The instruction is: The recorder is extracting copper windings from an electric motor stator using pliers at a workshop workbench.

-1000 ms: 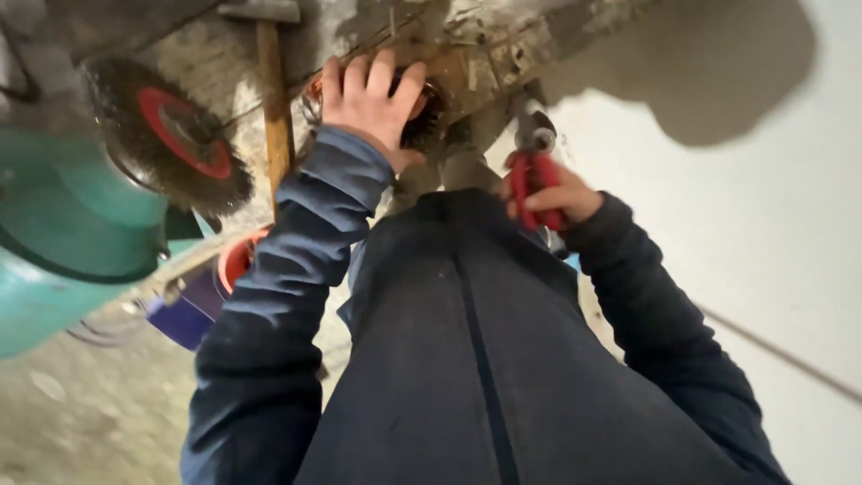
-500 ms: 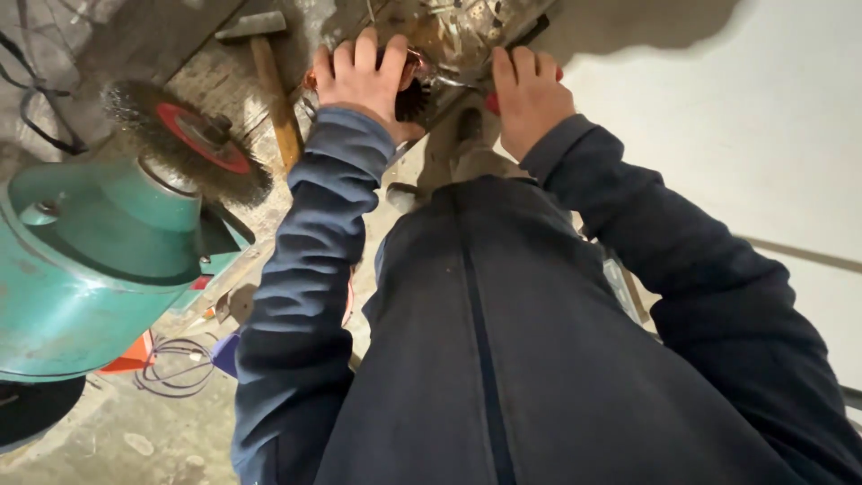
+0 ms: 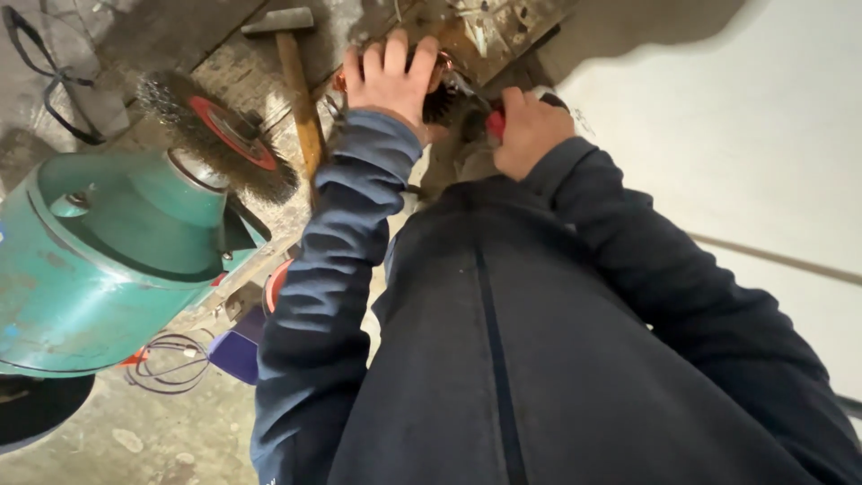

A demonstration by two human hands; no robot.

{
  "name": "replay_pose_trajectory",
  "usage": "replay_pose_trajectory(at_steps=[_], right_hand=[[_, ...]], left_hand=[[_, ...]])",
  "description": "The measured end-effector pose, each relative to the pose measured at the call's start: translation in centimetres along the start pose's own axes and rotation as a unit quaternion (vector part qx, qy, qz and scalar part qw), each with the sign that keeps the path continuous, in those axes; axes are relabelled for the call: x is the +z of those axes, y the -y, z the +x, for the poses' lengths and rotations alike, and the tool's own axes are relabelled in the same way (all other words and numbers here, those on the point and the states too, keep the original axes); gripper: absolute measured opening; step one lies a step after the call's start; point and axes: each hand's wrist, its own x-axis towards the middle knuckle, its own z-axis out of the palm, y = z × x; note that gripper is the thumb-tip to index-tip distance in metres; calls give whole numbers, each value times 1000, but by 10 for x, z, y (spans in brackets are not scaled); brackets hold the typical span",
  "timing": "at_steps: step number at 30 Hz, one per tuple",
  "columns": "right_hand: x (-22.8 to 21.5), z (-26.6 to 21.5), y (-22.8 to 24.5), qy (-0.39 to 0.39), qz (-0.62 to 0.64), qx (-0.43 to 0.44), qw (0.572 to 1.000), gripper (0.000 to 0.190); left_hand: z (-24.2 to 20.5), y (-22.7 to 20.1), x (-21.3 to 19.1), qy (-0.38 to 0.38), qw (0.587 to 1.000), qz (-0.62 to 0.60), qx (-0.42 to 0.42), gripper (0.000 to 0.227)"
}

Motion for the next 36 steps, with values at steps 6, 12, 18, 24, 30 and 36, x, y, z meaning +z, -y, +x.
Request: replay_pose_trajectory(at_steps=[6,12,18,24,30,36], right_hand=[[-20,10,1,55,10,-26,998,34],[-21,14,11,39,-100,-69,992,44],[-21,35,-34,117,31,-109,987,40],[-34,85,-65,252,25,-209,945,55],[-23,113,-94,357,126,-270,885,64],[-25,103,-86,296,231,-317,871,77]], left_hand=[[-2,1,3,-25,1000,-11,7,117],[-2,4,6,-56,998,-10,35,114],[-6,0,6,-56,998,-21,23,115],[-6,-3,1,-64,997,-47,3,120],[-5,-10,-8,-31,999,-30,-14,118],[7,-9,-24,-9,1000,-9,-18,119]])
